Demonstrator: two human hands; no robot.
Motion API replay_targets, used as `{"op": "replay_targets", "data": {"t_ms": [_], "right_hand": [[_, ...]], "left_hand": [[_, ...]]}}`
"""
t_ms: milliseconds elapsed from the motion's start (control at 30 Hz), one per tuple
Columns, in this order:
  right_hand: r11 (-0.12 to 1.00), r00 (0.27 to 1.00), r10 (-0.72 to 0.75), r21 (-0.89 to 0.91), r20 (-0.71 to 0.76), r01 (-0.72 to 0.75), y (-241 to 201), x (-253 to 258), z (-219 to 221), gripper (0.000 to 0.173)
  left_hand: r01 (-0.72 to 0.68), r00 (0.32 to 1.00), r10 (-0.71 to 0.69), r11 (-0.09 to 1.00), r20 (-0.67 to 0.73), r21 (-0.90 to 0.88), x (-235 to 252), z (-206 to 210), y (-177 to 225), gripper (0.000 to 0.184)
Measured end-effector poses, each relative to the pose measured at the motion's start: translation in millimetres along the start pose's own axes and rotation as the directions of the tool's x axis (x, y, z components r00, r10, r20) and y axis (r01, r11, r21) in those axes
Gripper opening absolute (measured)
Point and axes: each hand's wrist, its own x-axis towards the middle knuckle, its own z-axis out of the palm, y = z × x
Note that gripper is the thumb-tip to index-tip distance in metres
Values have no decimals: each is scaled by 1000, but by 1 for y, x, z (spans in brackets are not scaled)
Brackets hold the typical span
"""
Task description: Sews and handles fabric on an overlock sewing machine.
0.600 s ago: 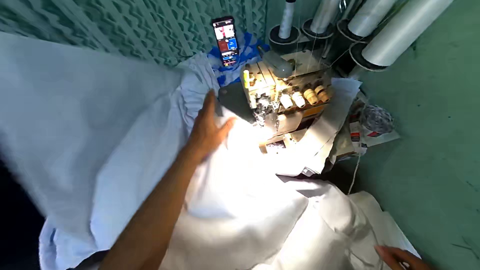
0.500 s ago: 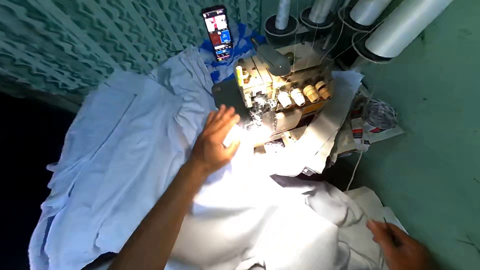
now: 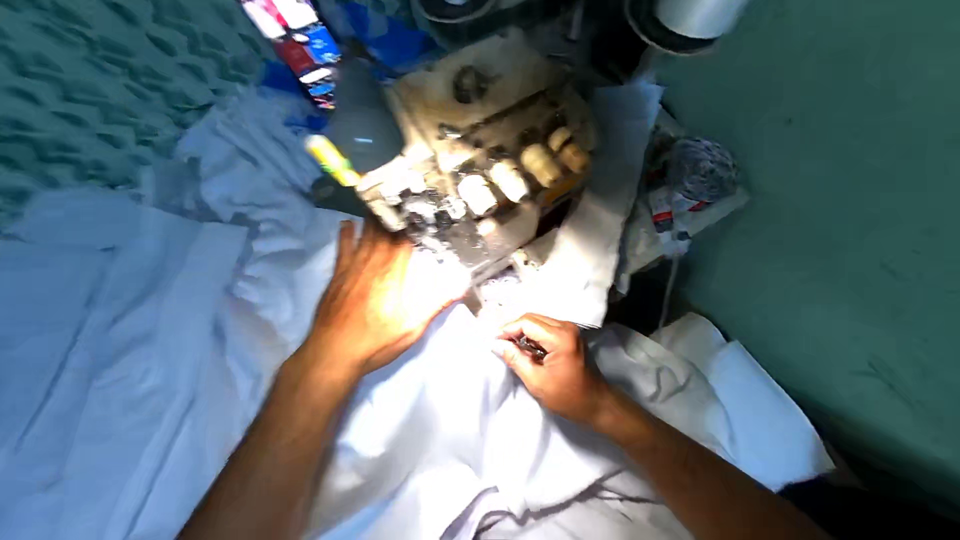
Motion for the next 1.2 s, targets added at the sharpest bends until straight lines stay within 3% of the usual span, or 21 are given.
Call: {"op": "replay_targets", "data": {"t_ms": [133,200,267,333,467,567,633,733,767,833,900,967,1033,1133,1200], "right_hand": [[996,983,8,-86,-185,-24,24,-48,-61,13],[986,959,55,-136,-277,-96,32,-69,-94,16],[943,912,165,-211,-376,-258,43,-95,-129,22],[823,825,300,-307,-479,-478,65,-123,-168,31],[519,641,474,-397,-603,-757,110,-189,-225,37],[357,521,630,-381,-576,-853,132,-231,-230,35],[364,521,694,-382,-497,-850,135,-246,-219,37],[495,593,762,-358,-259,-792,109,-249,-185,42],[519,578,792,-281,-196,-807,97,-248,-170,44],[477,481,871,-60,-105,-877,86,-252,-144,40],[412,394,907,120,-148,-903,89,-266,-128,35],[369,342,907,71,-246,-927,90,-274,-129,37],[371,372,878,-63,-302,-927,91,-277,-140,38],[409,508,750,-307,-424,-860,89,-274,-154,42],[434,583,671,-396,-458,-810,96,-263,-155,43]], "left_hand": [[20,996,-24,999,-90,-39,-10,3,2,94],[32,981,-46,997,-190,-75,-29,5,14,79],[-70,936,15,987,-351,-143,-55,14,32,57],[-190,919,82,949,-385,-251,-79,26,61,39],[-291,956,246,747,-158,-598,-94,62,153,29],[-353,901,430,659,-53,-665,-86,111,228,32],[-375,827,558,647,76,-663,-73,139,269,46],[-349,673,667,668,321,-657,-54,162,304,76],[-340,621,678,685,393,-645,-51,168,309,83],[-305,506,643,757,575,-578,-50,178,311,91],[-282,395,542,840,742,-463,-52,189,304,95],[-269,358,468,880,808,-390,-53,192,298,103],[-244,376,446,893,812,-378,-55,187,295,104],[-302,347,430,893,833,-335,-57,184,298,89],[-342,304,392,896,868,-284,-53,183,304,91]]}}
